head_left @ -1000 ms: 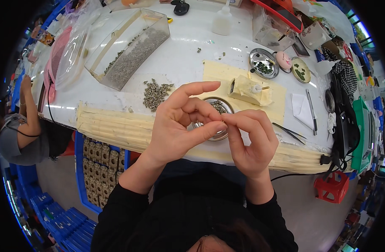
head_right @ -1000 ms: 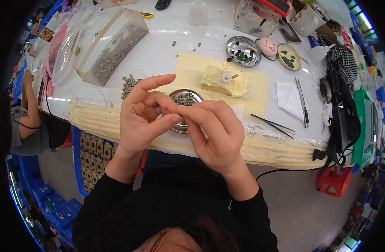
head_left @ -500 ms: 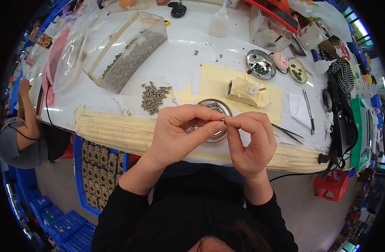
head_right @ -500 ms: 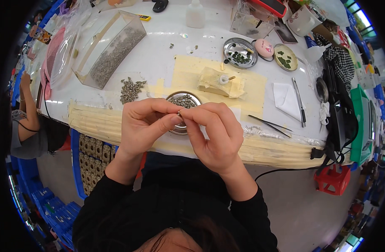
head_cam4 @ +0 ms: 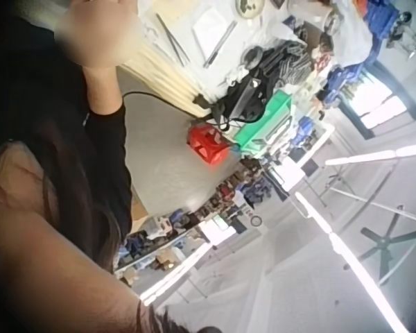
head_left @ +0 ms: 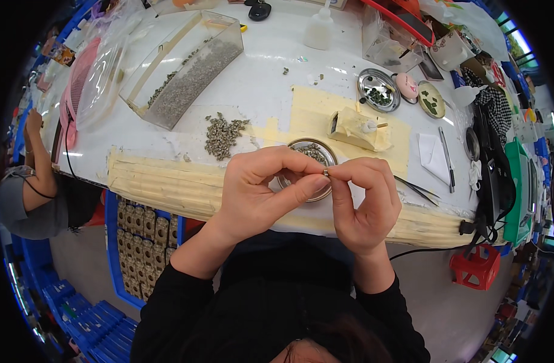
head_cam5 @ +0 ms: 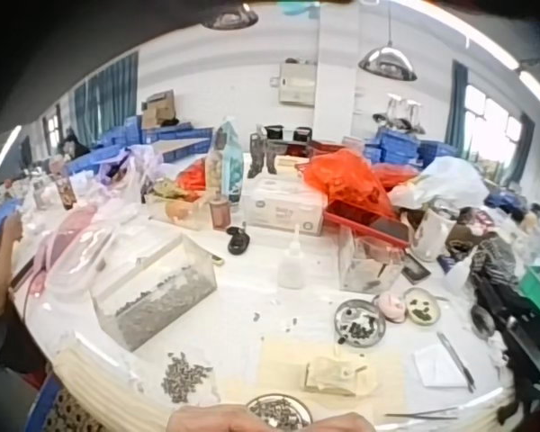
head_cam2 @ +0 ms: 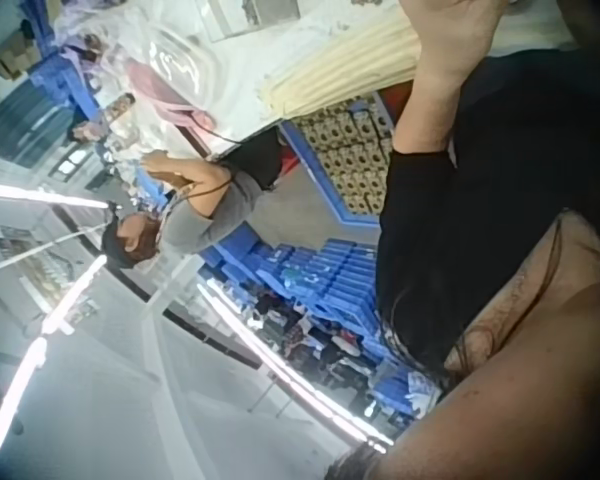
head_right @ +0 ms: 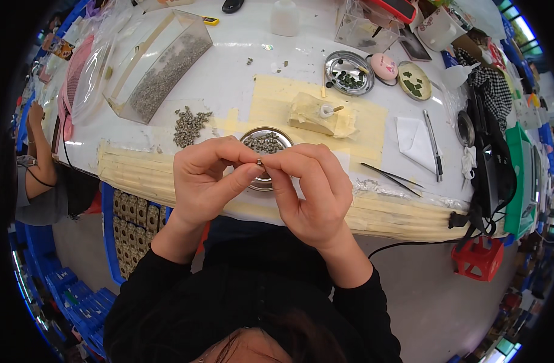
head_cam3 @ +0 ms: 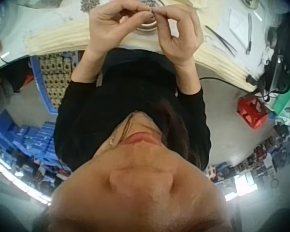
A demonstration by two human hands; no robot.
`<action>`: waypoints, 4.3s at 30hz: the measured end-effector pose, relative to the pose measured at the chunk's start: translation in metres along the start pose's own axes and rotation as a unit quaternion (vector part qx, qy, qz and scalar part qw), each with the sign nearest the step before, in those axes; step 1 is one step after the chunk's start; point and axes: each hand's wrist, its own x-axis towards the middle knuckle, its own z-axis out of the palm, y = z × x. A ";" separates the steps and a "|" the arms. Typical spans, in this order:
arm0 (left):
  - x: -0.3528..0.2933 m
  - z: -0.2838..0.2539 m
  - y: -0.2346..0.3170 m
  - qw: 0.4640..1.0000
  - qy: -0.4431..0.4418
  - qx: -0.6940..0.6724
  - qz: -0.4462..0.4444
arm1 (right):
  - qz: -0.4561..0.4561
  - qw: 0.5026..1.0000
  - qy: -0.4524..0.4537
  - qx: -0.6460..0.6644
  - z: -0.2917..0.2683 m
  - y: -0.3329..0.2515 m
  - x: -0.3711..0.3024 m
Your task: Inspecting and joining small metallic mechanical components at an assembly workbench.
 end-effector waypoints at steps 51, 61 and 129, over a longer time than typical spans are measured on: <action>0.004 0.002 -0.007 0.949 0.050 0.230 0.210 | 0.032 0.999 -0.018 0.022 0.001 0.001 -0.003; 0.006 0.003 -0.007 0.928 0.060 0.277 0.243 | 0.085 0.992 -0.033 0.083 -0.001 -0.001 -0.001; 0.005 0.004 -0.008 0.923 0.068 0.274 0.262 | 0.136 0.978 -0.036 0.155 -0.004 0.000 -0.003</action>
